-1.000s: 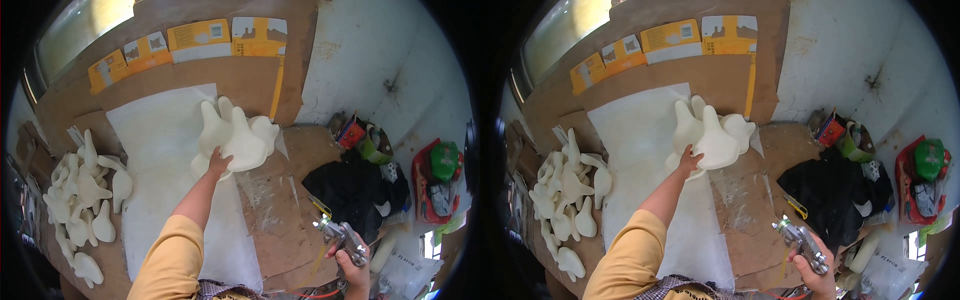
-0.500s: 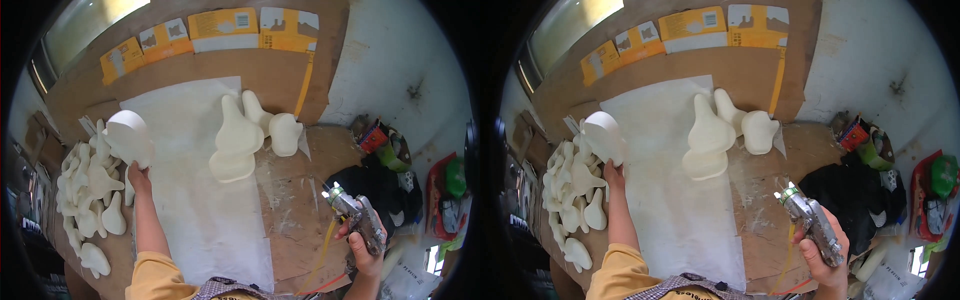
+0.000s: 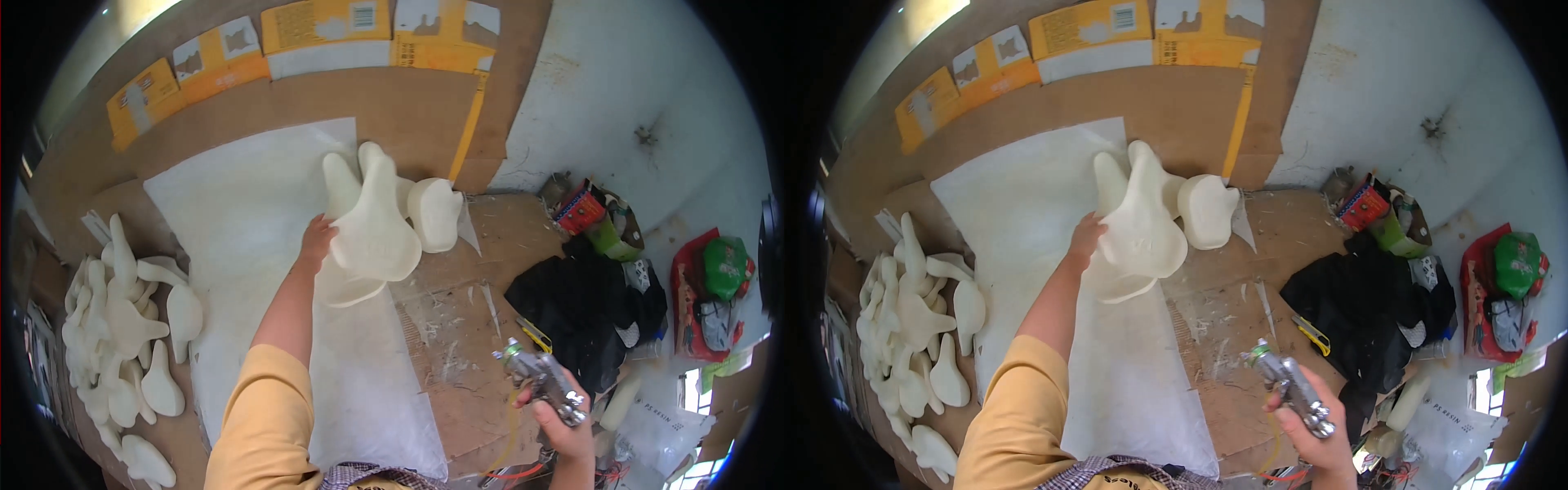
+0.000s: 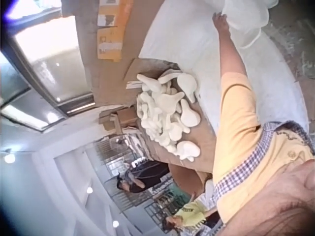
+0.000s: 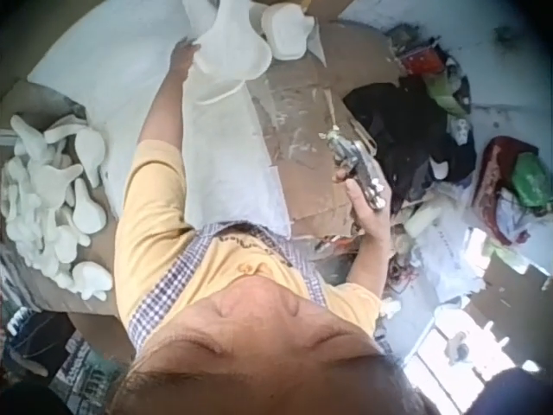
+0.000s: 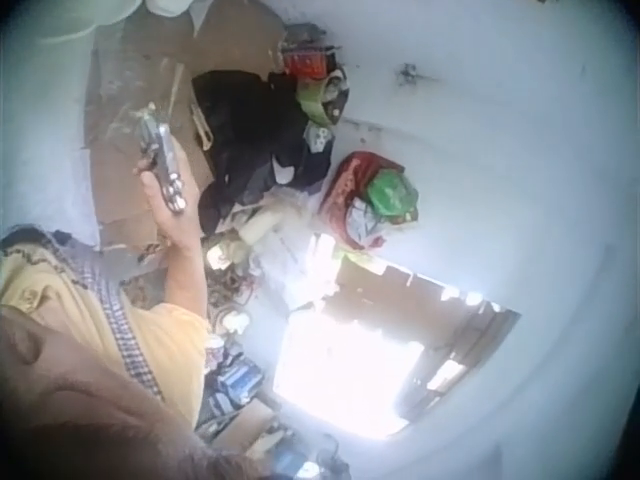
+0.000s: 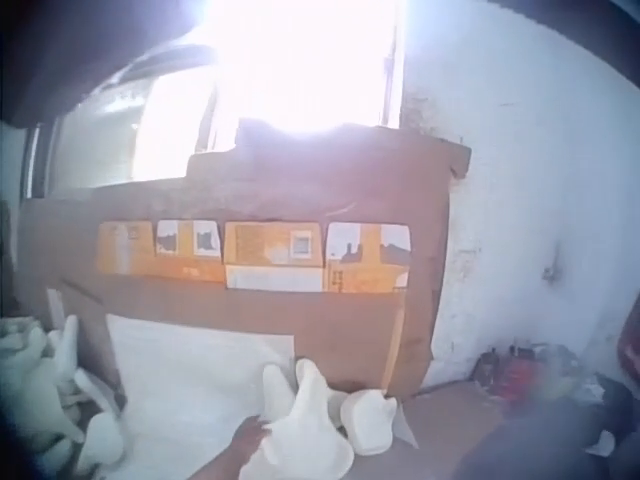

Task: Unpacking white foam components from a large sack and arranging them on a workbench.

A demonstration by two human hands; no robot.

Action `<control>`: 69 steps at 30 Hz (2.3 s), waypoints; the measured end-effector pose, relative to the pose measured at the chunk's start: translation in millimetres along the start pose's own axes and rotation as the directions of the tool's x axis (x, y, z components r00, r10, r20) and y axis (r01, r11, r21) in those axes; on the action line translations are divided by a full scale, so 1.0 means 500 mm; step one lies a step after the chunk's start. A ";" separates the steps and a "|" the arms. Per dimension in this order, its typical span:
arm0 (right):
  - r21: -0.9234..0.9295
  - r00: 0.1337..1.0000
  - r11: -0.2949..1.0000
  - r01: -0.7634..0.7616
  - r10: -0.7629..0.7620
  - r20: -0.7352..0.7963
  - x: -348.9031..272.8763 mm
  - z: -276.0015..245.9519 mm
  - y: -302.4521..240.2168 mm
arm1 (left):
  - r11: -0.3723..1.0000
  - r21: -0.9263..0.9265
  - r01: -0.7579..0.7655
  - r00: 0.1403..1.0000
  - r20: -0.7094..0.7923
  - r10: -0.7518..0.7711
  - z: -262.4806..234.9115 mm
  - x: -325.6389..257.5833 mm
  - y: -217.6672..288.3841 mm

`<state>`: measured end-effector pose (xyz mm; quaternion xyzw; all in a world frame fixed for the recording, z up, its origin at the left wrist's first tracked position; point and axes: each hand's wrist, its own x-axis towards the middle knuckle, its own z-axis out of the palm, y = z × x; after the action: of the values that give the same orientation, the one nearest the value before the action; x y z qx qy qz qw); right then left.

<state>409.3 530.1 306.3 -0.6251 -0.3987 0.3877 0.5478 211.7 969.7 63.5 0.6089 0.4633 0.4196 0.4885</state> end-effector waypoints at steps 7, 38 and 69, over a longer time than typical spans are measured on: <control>-0.049 0.996 0.995 -0.085 0.085 0.003 0.004 -0.041 0.073 | 0.993 -0.028 -0.115 0.938 -0.333 0.099 -0.293 -0.050 -0.008; 0.124 0.933 0.992 0.033 0.014 -0.360 0.002 -0.213 0.087 | 0.862 0.459 -0.217 0.973 0.177 0.150 0.238 0.035 0.042; 0.119 0.993 0.988 -0.101 0.108 -0.055 0.121 -0.077 0.120 | 0.980 -0.108 -0.165 0.978 0.111 0.177 0.144 0.131 -0.014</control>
<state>472.5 566.6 247.5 -0.6236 -0.3252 0.4190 0.5743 294.2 1019.2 48.1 0.6457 0.3577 0.4450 0.5070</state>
